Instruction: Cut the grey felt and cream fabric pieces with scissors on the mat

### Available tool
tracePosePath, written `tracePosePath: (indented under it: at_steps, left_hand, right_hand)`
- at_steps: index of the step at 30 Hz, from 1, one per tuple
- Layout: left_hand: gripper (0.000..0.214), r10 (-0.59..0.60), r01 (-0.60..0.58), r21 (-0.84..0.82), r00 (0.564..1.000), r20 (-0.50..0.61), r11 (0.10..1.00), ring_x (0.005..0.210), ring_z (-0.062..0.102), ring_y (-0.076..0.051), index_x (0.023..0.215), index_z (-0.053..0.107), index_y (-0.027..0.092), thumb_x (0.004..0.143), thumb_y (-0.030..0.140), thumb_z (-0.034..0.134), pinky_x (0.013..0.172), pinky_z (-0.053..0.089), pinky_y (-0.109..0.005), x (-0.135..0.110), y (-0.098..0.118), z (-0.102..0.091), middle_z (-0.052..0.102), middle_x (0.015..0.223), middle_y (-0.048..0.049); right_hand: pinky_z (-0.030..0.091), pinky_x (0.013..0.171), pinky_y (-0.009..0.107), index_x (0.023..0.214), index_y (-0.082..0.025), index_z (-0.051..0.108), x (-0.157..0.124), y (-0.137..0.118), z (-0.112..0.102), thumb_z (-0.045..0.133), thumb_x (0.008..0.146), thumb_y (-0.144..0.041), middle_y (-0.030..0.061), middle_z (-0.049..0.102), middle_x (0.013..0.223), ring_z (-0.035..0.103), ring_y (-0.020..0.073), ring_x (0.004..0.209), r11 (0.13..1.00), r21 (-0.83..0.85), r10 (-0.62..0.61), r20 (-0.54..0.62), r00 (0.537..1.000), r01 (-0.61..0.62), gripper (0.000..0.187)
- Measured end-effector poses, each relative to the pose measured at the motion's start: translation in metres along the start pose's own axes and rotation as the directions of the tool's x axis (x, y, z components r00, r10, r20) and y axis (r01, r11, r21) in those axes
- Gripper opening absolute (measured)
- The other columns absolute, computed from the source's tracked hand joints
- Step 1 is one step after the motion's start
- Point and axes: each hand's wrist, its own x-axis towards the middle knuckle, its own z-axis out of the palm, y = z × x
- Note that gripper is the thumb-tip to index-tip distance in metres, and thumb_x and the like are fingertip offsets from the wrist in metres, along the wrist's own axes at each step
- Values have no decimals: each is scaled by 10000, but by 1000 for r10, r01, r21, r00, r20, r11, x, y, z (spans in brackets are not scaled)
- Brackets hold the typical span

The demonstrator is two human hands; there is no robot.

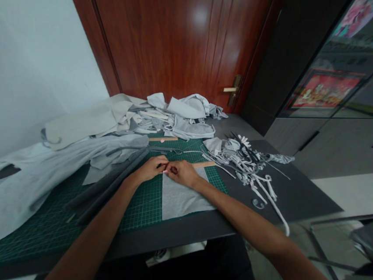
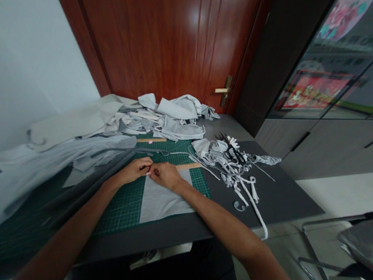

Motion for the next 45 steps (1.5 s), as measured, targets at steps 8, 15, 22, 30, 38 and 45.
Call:
tracePosePath:
  at_steps: [8,15,22,30,38,45]
  left_hand:
    - [291,-11,11,8,1000,16,1000,793,578,-164,765,670,157,950,345,547,731,422,-247,0,3,-1,605,822,-37]
    - [402,-25,25,45,1000,5,999,782,572,-154,742,659,152,983,434,505,727,430,-238,1,9,-1,589,809,-35]
    - [401,-29,29,61,1000,3,998,793,599,-161,827,707,150,985,456,501,725,444,-247,0,9,0,616,844,-51]
    - [387,-11,12,55,1000,-14,998,841,634,-176,925,747,156,987,456,510,760,464,-258,0,4,1,665,892,-70]
    - [403,-13,14,60,1000,-16,998,853,645,-180,955,758,158,987,474,510,766,471,-262,-1,2,1,679,910,-79]
    - [420,-14,15,55,1000,-15,998,862,644,-183,977,762,158,985,496,513,777,475,-267,-1,4,1,680,918,-83]
  right_hand:
    - [318,600,220,941,-214,730,-1,3,-3,631,902,-317,-24,643,716,521,102,612,1000,1,3,9,1000,-3,148]
    - [327,606,214,946,-201,737,-2,7,-7,628,910,-329,-17,646,708,526,100,609,1000,11,0,22,1000,0,172]
    - [315,584,208,920,-189,736,-3,9,-12,642,901,-333,-27,616,675,503,90,582,1000,28,10,25,1000,-11,173]
    - [318,596,210,900,-192,745,-4,15,-15,658,882,-310,-29,605,653,490,89,577,999,32,11,25,1000,-11,148]
    - [306,581,213,881,-190,745,-4,15,-18,660,883,-324,-27,605,652,468,87,563,999,24,23,35,999,-24,159]
    - [307,584,211,867,-184,742,-5,16,-19,660,881,-316,-27,603,651,466,85,563,1000,22,21,39,999,-22,156]
